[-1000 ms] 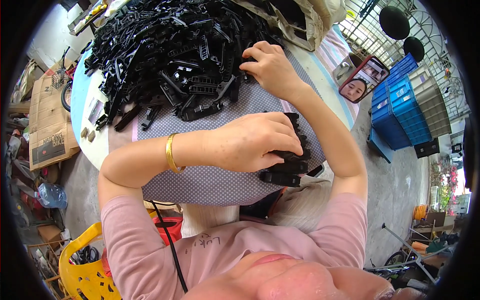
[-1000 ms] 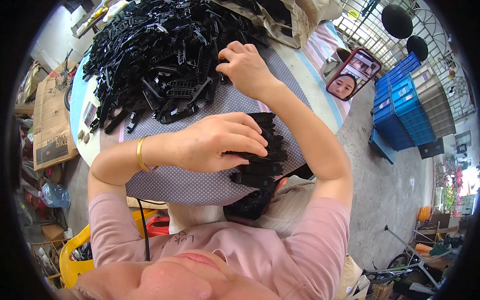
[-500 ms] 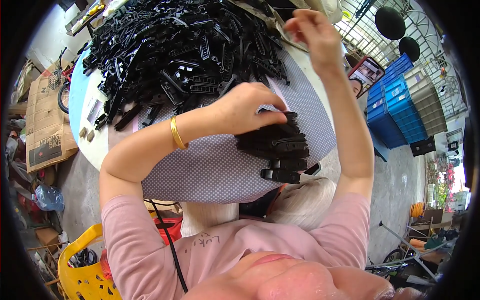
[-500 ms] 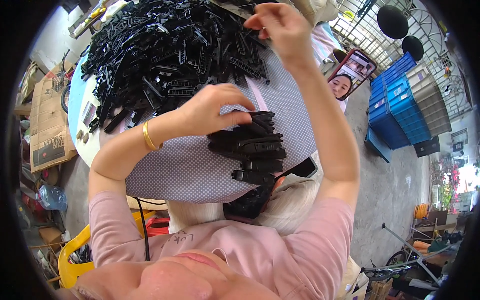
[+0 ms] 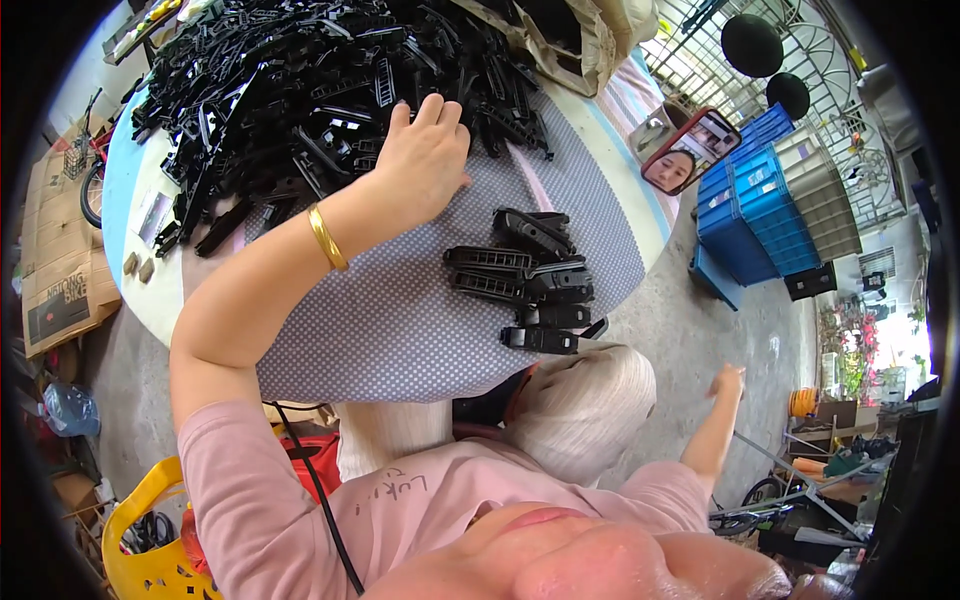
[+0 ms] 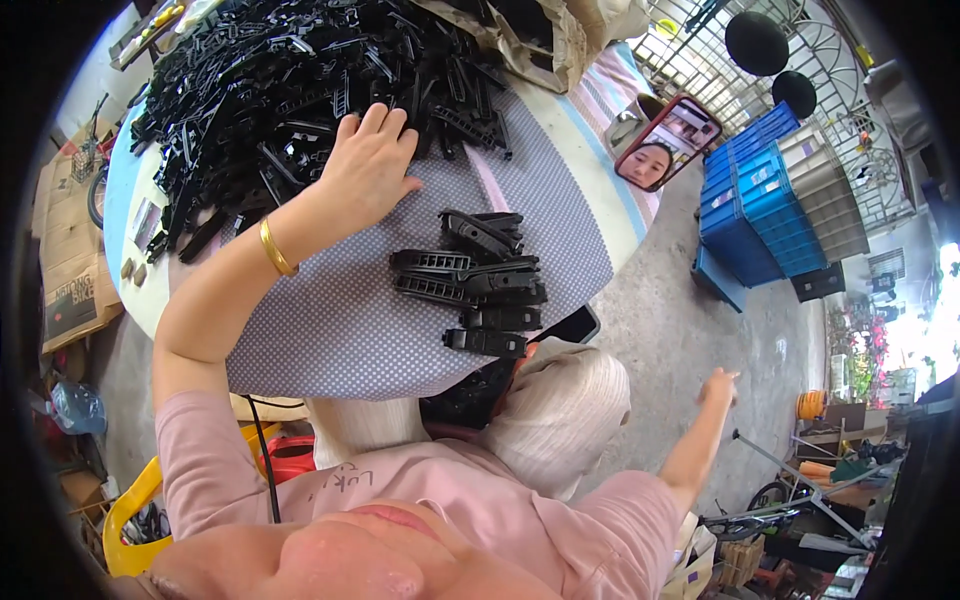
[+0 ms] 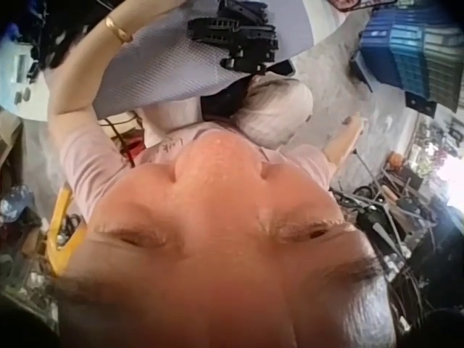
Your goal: Sorting and inspecting black plastic hair clips on a workbench.
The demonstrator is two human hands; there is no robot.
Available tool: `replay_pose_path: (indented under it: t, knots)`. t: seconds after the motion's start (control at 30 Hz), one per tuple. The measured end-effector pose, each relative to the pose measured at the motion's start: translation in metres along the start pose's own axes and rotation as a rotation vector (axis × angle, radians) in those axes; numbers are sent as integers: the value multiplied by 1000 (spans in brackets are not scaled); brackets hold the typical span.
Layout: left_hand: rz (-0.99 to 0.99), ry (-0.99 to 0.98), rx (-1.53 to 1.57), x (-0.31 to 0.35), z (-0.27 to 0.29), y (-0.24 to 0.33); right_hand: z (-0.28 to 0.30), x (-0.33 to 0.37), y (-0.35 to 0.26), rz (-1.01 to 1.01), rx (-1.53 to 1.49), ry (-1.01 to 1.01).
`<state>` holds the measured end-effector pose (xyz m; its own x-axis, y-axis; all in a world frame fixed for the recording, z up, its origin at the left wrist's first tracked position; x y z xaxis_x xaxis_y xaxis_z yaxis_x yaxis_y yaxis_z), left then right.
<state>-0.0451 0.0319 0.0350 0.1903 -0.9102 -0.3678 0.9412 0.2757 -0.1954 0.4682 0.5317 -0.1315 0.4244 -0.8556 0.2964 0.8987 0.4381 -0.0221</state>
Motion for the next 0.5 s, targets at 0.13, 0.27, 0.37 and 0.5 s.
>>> replay_pose_path:
  t: [0.13,0.27,0.37,0.5]
  knots:
    - [42,-178,-113,0,11,11,33,23,-91,-447,-17,77]
    - [46,-250,-29,2,10,18,111,83,-286,307,-535,172]
    - [4,-245,37,15,4,12,151,149,-434,841,-491,214]
    - [-47,-197,-19,10,1,13,167,116,-548,1120,-391,466]
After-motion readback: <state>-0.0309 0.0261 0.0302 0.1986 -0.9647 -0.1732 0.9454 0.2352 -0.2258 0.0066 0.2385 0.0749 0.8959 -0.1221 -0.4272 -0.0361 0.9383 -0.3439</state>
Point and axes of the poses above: each hand's wrist, its own x-axis away from the middle knuckle, its own z-axis out of the back of the hand, y = z × x, the point moved 6 cm from there along -x, towards the middle knuckle, and after that the axes turned 14 degrees about -z, right-handed, at the moved point
